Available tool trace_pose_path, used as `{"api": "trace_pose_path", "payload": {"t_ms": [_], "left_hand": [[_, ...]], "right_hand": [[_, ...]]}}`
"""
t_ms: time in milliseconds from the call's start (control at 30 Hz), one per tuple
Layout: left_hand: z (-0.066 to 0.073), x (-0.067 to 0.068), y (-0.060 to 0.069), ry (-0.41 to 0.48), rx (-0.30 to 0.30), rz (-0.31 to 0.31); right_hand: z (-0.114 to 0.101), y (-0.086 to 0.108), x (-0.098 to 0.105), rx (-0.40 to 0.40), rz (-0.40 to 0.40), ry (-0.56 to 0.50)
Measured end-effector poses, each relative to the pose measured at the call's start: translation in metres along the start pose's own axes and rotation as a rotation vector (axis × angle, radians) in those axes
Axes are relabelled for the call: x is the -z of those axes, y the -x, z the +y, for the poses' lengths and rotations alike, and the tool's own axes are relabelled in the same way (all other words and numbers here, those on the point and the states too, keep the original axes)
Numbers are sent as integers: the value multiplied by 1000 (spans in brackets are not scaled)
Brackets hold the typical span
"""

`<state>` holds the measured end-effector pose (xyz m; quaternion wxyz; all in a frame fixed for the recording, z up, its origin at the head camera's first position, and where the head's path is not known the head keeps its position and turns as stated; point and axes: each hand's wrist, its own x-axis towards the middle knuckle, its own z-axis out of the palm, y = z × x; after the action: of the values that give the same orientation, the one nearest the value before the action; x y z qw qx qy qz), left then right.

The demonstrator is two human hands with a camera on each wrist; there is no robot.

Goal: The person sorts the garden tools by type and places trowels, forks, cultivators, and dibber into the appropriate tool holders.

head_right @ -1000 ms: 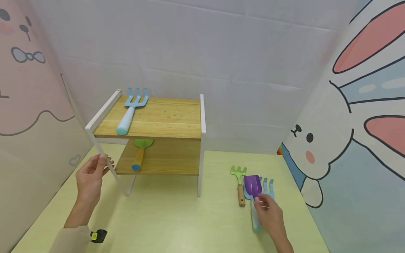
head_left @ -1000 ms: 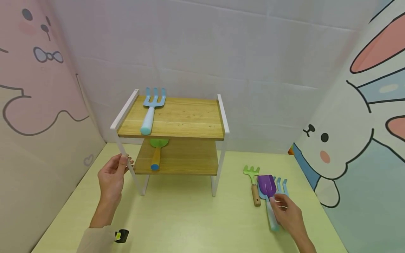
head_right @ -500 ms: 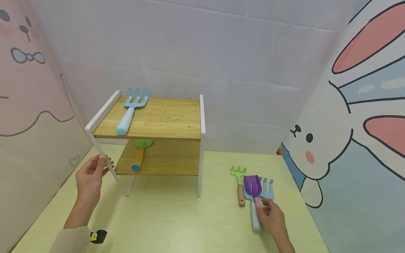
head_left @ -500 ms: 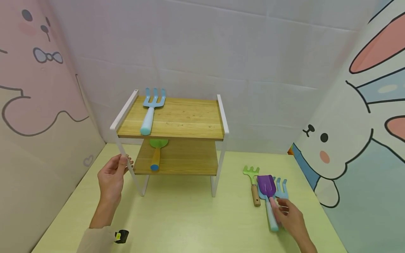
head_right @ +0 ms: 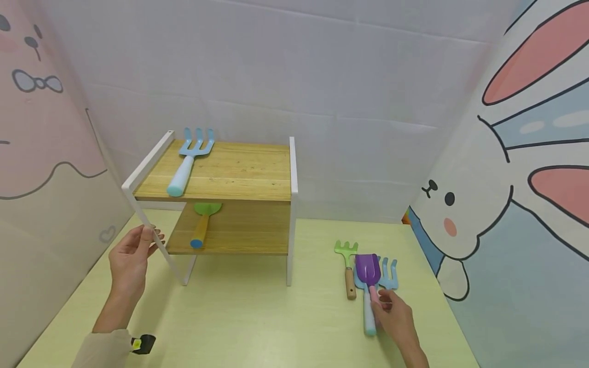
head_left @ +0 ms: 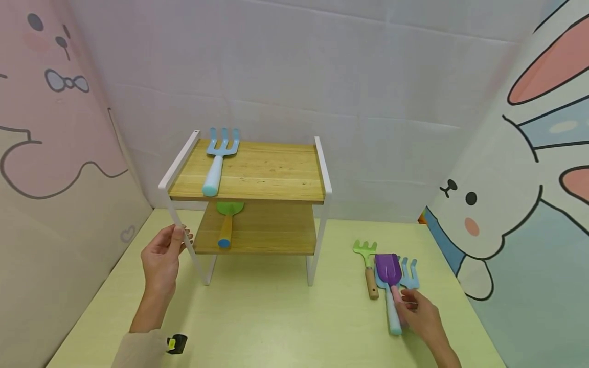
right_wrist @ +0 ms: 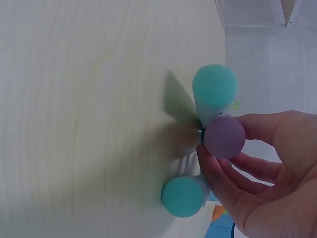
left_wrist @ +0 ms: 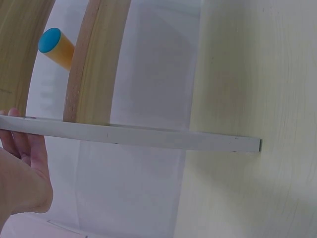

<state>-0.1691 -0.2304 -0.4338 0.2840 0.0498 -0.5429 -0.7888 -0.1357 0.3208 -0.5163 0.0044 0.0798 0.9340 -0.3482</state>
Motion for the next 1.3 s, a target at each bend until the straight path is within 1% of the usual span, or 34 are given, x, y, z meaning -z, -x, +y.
{"api": "trace_pose_path", "payload": {"t_ms": [200,300,567,700,833,933,1067,1167,1300], "left_hand": [[-1,0,-1,1,2,11],[-2,0,-1,0,4,12],[-1,1,0,-11,-3,8],[-1,0,-1,-5,-1,11],[-1,0,-1,9,4,10],[-1,0,-2,8,-2,4],[-2,0,-2,7,-8,-1],[-2,0,-2,11,-5,4],[-1,1,-2,9,2,8]], "right_hand": [[1,-5,1,-8,-53,19],[4,-7,2,-36,-73,-16],[5,-8,4,-203,-151,-234],[3,-7,5,-256,-188,-323],[2,-5,5,-295,-206,-406],[2,-3,4,-309,-206,-464],[0,1,3,-302,-203,-512],[-1,2,2,-288,-203,-521],[-3,2,2,-272,-212,-508]]}}
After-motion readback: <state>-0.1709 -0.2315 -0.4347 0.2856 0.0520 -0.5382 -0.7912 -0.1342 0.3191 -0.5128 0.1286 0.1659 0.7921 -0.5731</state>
